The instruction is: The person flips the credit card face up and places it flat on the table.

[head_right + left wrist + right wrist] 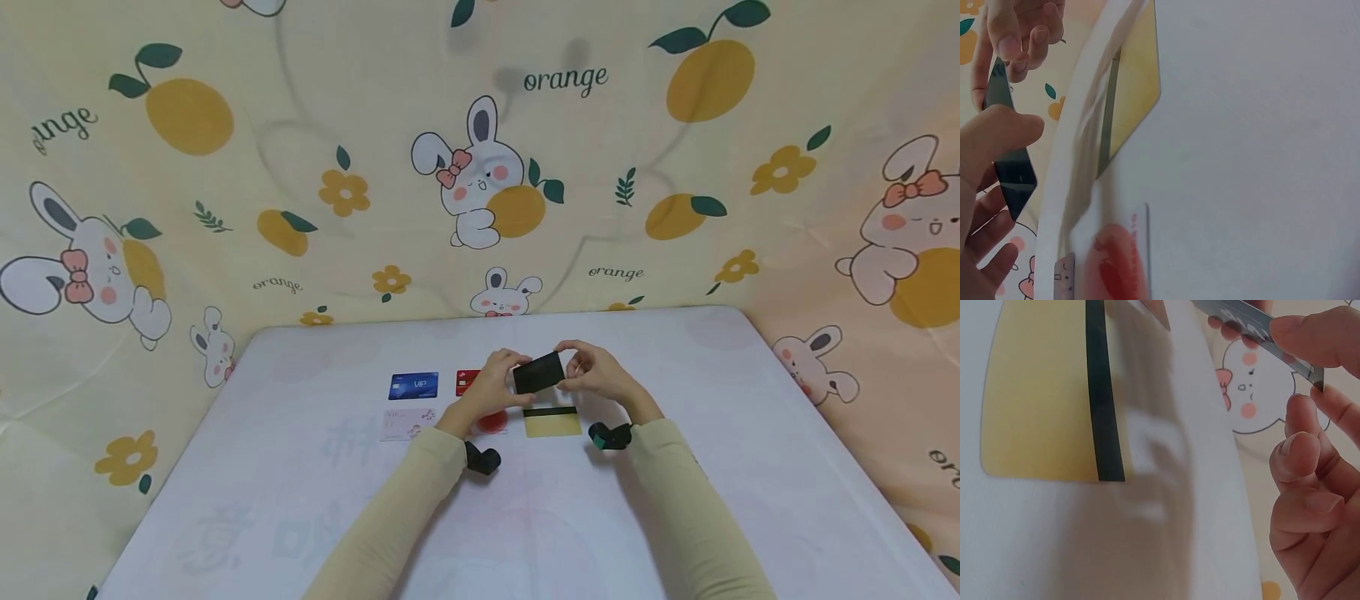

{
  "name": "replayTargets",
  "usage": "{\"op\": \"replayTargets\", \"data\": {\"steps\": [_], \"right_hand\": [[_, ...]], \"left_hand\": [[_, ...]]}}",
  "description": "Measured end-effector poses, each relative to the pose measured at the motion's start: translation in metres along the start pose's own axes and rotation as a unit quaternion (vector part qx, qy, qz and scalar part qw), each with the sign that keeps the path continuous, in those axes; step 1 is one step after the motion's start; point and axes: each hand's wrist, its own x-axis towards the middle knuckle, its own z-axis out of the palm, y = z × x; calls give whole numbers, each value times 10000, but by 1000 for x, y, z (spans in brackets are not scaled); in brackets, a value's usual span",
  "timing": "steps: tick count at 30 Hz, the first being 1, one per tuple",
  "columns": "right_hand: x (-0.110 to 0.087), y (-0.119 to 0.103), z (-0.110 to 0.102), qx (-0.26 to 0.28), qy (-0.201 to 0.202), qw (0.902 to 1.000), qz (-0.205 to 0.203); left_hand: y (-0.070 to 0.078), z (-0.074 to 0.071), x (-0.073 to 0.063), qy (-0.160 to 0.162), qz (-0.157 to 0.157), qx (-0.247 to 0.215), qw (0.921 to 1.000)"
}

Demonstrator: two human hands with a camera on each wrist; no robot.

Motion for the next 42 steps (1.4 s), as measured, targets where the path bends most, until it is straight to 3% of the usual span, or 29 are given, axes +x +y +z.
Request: {"op": "replayTargets", "data": {"steps": [7,14,31,42], "right_hand": [[1,-4,4,98,-48,9999,-68],[3,-6,8,90,-104,9998,-158],[3,-11,9,141,-83,9996,-209],[0,-9,10,312,-111,9995,-3]], "left_hand": [[5,-3,2,-47,-30,-234,9997],[7,-3,3,70,164,-255,9995],[10,-8,2,129,132,-518,9985],[9,-8,1,334,177,-788,9962]]}}
